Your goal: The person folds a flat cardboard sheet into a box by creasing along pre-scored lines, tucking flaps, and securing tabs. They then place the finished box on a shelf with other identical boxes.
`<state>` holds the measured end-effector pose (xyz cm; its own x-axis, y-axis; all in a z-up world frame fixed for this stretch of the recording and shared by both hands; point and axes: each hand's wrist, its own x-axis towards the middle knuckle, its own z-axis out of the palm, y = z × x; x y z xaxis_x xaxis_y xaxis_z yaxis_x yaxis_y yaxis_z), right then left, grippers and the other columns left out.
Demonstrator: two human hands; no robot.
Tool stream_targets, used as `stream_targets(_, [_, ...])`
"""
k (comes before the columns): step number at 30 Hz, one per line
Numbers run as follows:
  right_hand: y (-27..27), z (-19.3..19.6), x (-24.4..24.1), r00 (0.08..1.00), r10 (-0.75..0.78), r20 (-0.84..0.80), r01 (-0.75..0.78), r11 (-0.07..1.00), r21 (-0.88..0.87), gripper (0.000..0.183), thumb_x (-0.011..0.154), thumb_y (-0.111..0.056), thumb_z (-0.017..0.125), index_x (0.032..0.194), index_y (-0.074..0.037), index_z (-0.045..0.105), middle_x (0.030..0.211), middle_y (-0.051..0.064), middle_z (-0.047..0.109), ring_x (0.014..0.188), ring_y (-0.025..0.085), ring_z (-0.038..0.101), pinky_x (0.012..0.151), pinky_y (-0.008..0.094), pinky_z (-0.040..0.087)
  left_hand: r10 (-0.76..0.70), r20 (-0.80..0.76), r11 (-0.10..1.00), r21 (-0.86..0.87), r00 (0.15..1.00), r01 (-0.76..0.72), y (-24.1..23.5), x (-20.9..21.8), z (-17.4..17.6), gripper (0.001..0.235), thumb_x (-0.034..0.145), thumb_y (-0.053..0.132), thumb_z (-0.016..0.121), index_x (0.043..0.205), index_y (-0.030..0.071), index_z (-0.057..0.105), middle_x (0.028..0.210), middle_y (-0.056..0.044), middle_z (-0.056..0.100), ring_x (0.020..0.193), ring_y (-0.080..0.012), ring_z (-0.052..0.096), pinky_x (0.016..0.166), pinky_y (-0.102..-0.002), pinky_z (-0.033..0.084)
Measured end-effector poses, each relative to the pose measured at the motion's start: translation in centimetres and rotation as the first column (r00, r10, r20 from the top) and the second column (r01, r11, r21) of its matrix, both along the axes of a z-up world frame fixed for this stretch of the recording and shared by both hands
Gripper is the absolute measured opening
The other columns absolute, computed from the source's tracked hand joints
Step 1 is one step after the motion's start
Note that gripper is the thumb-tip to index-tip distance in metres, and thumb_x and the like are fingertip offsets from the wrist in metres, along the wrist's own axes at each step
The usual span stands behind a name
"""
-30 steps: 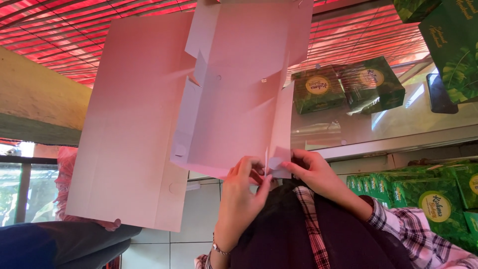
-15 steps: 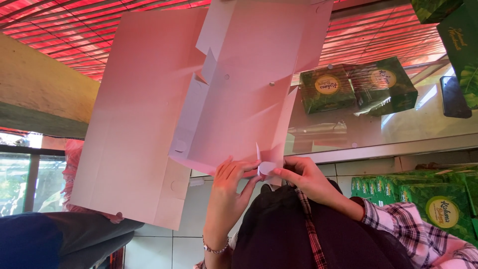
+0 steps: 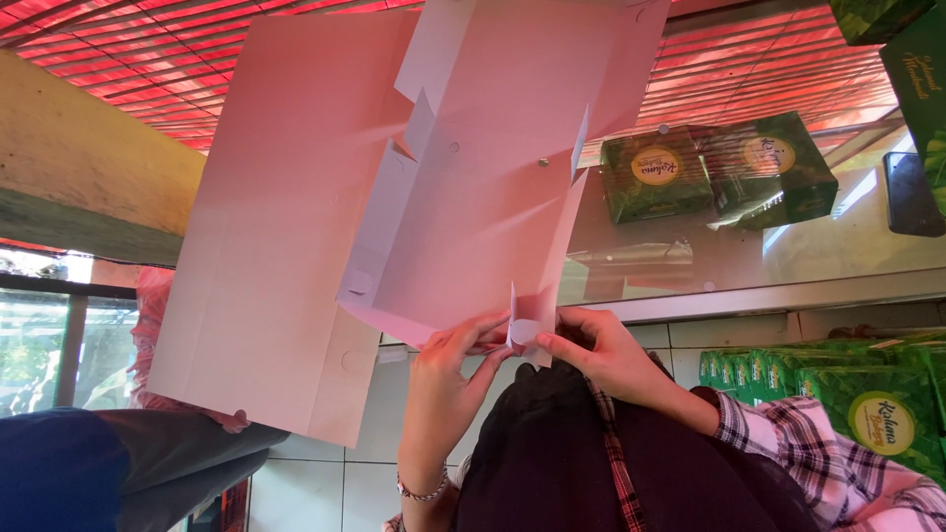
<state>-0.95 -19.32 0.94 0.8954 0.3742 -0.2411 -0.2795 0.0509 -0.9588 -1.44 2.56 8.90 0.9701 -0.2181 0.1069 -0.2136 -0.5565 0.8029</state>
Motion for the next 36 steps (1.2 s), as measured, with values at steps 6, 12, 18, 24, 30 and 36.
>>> stream_targets(6, [-0.4,-1.4,-0.2,1.000,-0.021,-0.018,0.021,1.000,0.012,0.030,0.097,-0.022,0.066,0.115,0.002,0.073,0.088,-0.002,0.070,0.075,0.003,0.058,0.067,0.022,0.049,-0.053,0.047,0.998,0.019,0.997,0.052,0.4,-0.1,-0.5,0.044,0.082,0.009,0.080,0.125,0.019,0.072,0.093,-0.002,0.081,0.089,-0.0185,0.074,0.093,-0.032,0.051])
stream_targets(12, [-1.1,-1.2,0.0,0.998,-0.013,-0.062,0.016,0.999,0.051,0.025,0.099,-0.021,0.070,0.104,0.004,0.074,0.081,-0.002,0.065,0.069,0.003,0.051,0.061,0.022,0.043,-0.141,0.051,0.990,0.008,0.989,0.141,0.2,0.2,0.3,0.042,0.084,0.008,0.079,0.124,0.018,0.072,0.092,-0.001,0.081,0.092,-0.0195,0.071,0.097,-0.034,0.047])
stream_targets(18, [-1.5,0.3,0.4,0.995,0.006,-0.102,0.000,0.998,0.063,0.023,0.096,-0.022,0.067,0.103,0.000,0.074,0.081,-0.004,0.069,0.066,0.002,0.052,0.059,0.021,0.042,-0.236,0.019,0.971,-0.028,0.971,0.237,-0.3,0.6,0.6,0.044,0.084,0.004,0.075,0.127,0.016,0.071,0.095,-0.002,0.081,0.097,-0.0197,0.072,0.099,-0.034,0.046])
stream_targets(24, [-2.4,-1.0,0.5,1.000,0.010,0.012,-0.010,0.999,-0.038,0.026,0.099,-0.023,0.070,0.101,0.002,0.072,0.083,-0.004,0.066,0.073,0.001,0.053,0.062,0.023,0.045,-0.357,-0.031,0.932,-0.083,0.934,0.353,-1.2,1.3,0.9,0.039,0.093,0.003,0.064,0.131,0.010,0.066,0.105,-0.009,0.078,0.100,-0.0272,0.074,0.093,-0.037,0.052])
stream_targets(30, [-2.3,2.6,0.1,0.998,-0.011,-0.062,-0.023,0.853,-0.522,0.040,0.087,-0.034,0.081,0.107,-0.001,0.074,0.080,0.009,0.076,0.070,0.009,0.063,0.065,0.030,0.053,-0.282,-0.264,0.959,-0.078,0.922,0.271,-3.5,2.8,0.7,0.014,0.100,0.011,0.058,0.111,0.003,0.062,0.091,-0.013,0.077,0.089,-0.0301,0.077,0.077,-0.039,0.059])
stream_targets(36, [-3.7,1.5,-1.2,0.993,-0.060,0.098,0.094,0.915,-0.392,0.040,0.084,-0.024,0.078,0.115,-0.001,0.070,0.092,0.004,0.077,0.079,0.007,0.066,0.073,0.026,0.056,-0.368,-0.188,0.885,0.229,0.911,0.405,-5.0,5.3,-2.2,0.024,0.090,0.024,0.070,0.103,0.003,0.067,0.087,-0.016,0.075,0.082,-0.0354,0.072,0.071,-0.043,0.054])
